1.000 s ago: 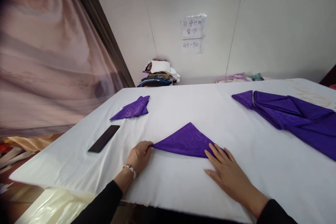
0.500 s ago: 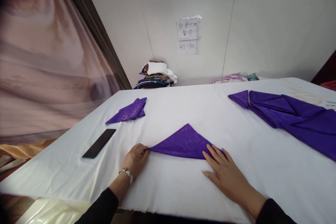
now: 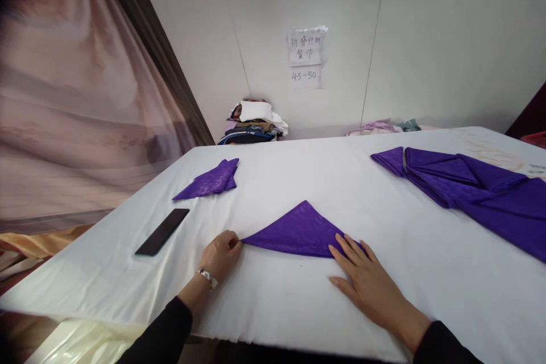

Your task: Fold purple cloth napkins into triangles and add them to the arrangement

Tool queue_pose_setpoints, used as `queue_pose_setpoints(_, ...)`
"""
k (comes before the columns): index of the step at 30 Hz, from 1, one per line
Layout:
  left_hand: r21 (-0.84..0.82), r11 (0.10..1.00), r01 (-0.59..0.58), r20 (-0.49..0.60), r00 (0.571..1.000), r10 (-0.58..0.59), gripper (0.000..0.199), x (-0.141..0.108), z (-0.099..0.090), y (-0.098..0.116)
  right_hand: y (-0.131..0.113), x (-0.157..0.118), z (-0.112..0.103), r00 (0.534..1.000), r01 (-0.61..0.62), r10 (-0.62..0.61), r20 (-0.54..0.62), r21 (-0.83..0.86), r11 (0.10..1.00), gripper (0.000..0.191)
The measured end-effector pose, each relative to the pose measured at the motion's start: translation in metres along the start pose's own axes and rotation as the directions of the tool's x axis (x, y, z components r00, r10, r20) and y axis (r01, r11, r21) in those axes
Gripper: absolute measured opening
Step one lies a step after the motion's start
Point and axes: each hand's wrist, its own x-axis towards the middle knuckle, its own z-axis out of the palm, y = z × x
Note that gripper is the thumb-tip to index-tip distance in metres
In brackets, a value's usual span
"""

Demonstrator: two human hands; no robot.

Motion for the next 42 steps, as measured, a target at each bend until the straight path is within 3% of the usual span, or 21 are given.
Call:
queue_pose_setpoints(5,-0.057,0.998,0.039,0.022,0.999,-0.037,0.009,0.006,-0.007,-0.010,0.001,-0.001,0.002,1.000,0.010,-0.010,0.004,-0.040,0.999,0.060)
queue_pose_setpoints(9,-0.077,0.997,0.021,-0.078,0.997,-0.027,0.016,0.001,-0.009,-0.012,0.003,-0.002,0.005,1.000,0.010,-0.010,-0.010,-0.031,0.999,0.061)
queue_pose_setpoints(11,-0.093,0.988,-0.126,-0.165,0.980,0.110,0.018,-0.006,-0.007,-0.004,0.004,-0.002,0.006,1.000,0.011,-0.011,-0.018,-0.015,1.000,0.061)
queue_pose_setpoints(14,-0.067,0.889,-0.453,-0.230,0.874,0.428,0.025,-0.017,0.001,0.021,0.003,-0.001,0.005,1.000,0.012,-0.011,-0.026,0.008,1.000,0.060)
queue_pose_setpoints(15,-0.043,0.846,-0.532,-0.197,0.834,0.515,0.030,-0.019,0.005,0.029,0.003,-0.001,0.004,1.000,0.011,-0.010,-0.028,0.010,1.000,0.060)
queue_pose_setpoints(17,0.005,0.799,-0.602,-0.060,0.797,0.601,0.041,-0.020,0.014,0.044,0.002,-0.001,0.002,1.000,0.008,-0.008,-0.025,0.004,1.000,0.060)
queue_pose_setpoints(20,0.049,0.829,-0.557,0.118,0.827,0.549,0.058,-0.014,0.027,0.051,0.000,0.000,0.000,1.000,0.010,-0.010,-0.022,-0.002,1.000,0.059)
queue_pose_setpoints(23,0.048,0.873,-0.485,0.183,0.863,0.470,0.063,-0.006,0.036,0.045,-0.001,0.000,0.000,1.000,0.005,-0.005,-0.016,0.001,1.000,0.058)
queue_pose_setpoints(27,-0.001,0.912,-0.410,0.175,0.898,0.403,0.059,0.000,0.038,0.039,-0.001,0.001,-0.001,1.000,-0.008,0.008,0.007,-0.004,1.000,0.058)
queue_pose_setpoints(32,-0.069,0.963,-0.262,0.096,0.959,0.267,0.047,0.012,0.031,0.058,-0.001,0.002,-0.003,1.000,-0.018,0.017,0.017,0.035,0.999,0.057)
queue_pose_setpoints(37,-0.096,0.977,-0.191,0.155,0.967,0.204,0.037,0.033,0.031,0.078,-0.001,0.002,-0.005,0.999,-0.032,0.032,0.011,0.084,0.996,0.053)
queue_pose_setpoints(40,-0.134,0.982,-0.131,0.238,0.958,0.160,0.018,0.043,0.033,0.080,-0.001,0.003,-0.006,0.999,-0.047,0.045,0.015,0.116,0.992,0.051)
queue_pose_setpoints(42,-0.174,0.978,-0.114,0.266,0.951,0.158,0.016,0.045,0.033,0.079,0.001,0.004,-0.006,0.997,-0.073,0.071,0.016,0.158,0.985,0.048)
